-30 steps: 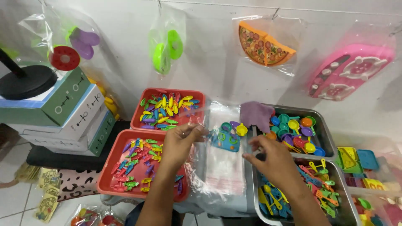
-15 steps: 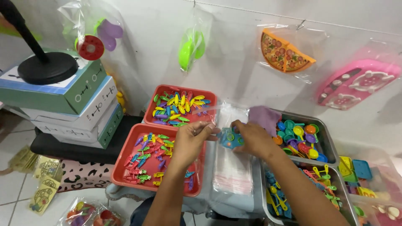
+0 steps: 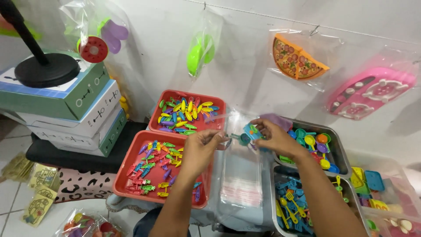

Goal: Cleaning individual plastic toy pieces with a cloth and sorting them into trays.

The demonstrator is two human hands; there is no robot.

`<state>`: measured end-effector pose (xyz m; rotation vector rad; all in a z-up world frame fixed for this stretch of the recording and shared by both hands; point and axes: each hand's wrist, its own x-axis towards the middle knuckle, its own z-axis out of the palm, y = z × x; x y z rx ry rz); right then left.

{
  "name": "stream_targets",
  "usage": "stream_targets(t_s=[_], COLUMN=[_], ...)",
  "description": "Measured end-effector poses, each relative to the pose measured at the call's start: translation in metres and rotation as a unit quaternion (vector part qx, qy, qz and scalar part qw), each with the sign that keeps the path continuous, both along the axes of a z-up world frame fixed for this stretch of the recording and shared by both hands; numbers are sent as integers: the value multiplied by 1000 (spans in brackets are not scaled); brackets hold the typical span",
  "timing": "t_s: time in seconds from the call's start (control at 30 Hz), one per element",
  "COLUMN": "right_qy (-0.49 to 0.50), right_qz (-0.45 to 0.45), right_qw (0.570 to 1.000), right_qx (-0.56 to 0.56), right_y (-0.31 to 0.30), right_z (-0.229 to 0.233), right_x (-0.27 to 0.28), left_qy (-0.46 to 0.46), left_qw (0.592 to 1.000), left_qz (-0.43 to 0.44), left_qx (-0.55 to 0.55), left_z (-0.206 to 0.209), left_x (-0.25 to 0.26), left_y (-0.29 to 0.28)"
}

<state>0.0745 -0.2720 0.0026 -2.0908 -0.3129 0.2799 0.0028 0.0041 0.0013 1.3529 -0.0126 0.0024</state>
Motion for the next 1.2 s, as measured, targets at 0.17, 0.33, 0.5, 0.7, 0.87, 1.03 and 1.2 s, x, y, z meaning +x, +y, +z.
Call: stream_targets(t_s=[0.17,0.33,0.5,0.7,0.87,1.03,1.2], right_qy=[49,9,-7,-185,-173,-190,-187], right_qz=[-43,-123,-106,-105,-92,-93,-104], right_qw=[964,945,907,918,938,939,951], right_qx=[258,302,406,335,286,271,222], right_y=[-22,-28,-44,-46,-47,-44,-34], right_z=[8,32,46,56,44,42,50], right_x=[-29,-64,-86,-127,-131,-127,-127], left_qy=[-5,5,-19,0,-20,-20,6], left_qw=[999,994,987,984,974,973,972], left_qz=[-48,-92,-156,-174,-196,-211,-235], left_qx=[-20,-54,-22,37,112,91,-13], left_z=[8,13,1,15,24,19,2], left_x=[-10,-22,-26,-35,-42,-44,-39], left_y=[-15,-36,-54,-65,-74,-78,-80])
